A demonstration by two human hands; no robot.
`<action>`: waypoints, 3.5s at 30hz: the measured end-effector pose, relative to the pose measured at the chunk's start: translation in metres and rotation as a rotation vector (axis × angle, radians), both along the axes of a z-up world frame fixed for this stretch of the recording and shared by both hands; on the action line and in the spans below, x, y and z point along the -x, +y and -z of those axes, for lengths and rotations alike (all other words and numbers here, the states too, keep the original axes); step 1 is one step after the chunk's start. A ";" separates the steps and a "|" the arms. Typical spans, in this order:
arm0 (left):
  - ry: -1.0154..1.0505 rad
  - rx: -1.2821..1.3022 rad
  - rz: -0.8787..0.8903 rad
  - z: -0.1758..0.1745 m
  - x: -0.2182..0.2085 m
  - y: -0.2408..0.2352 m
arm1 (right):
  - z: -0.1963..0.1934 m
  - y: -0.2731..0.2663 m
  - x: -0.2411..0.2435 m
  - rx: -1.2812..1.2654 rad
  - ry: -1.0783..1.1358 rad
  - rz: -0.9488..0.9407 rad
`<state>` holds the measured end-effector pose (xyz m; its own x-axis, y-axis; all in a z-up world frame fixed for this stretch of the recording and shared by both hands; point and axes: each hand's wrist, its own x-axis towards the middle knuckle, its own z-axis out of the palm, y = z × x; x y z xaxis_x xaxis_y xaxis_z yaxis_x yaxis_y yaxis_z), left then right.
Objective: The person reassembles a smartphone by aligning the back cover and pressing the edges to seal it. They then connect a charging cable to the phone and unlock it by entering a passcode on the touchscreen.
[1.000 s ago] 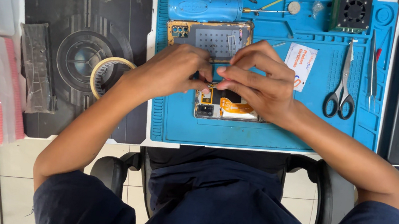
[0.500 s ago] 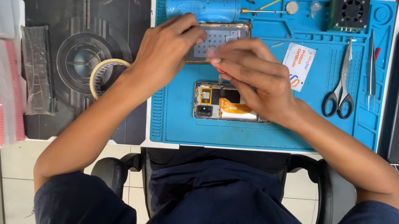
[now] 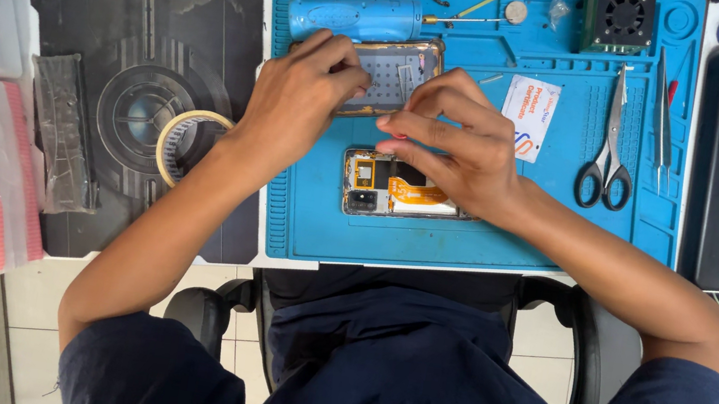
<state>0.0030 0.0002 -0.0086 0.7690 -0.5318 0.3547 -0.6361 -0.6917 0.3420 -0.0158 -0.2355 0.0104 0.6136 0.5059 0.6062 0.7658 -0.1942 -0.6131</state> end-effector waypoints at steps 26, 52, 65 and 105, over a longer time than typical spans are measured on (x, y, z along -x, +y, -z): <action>-0.042 -0.023 -0.004 0.002 0.000 -0.004 | 0.008 0.001 0.004 -0.067 0.088 -0.041; 0.326 0.575 0.217 -0.011 0.013 -0.015 | 0.015 -0.020 0.003 -0.467 0.038 0.124; 0.363 0.687 0.154 -0.004 0.018 -0.020 | 0.019 -0.025 0.003 -0.481 0.049 0.159; 0.166 -0.007 0.334 -0.127 0.045 -0.045 | 0.049 -0.026 -0.038 -0.594 0.336 0.203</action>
<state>-0.0421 -0.0445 0.1181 0.5993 -0.7651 0.2355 -0.7635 -0.4579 0.4553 0.0223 -0.2618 -0.0383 0.8626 0.0043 0.5059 0.5013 0.1277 -0.8558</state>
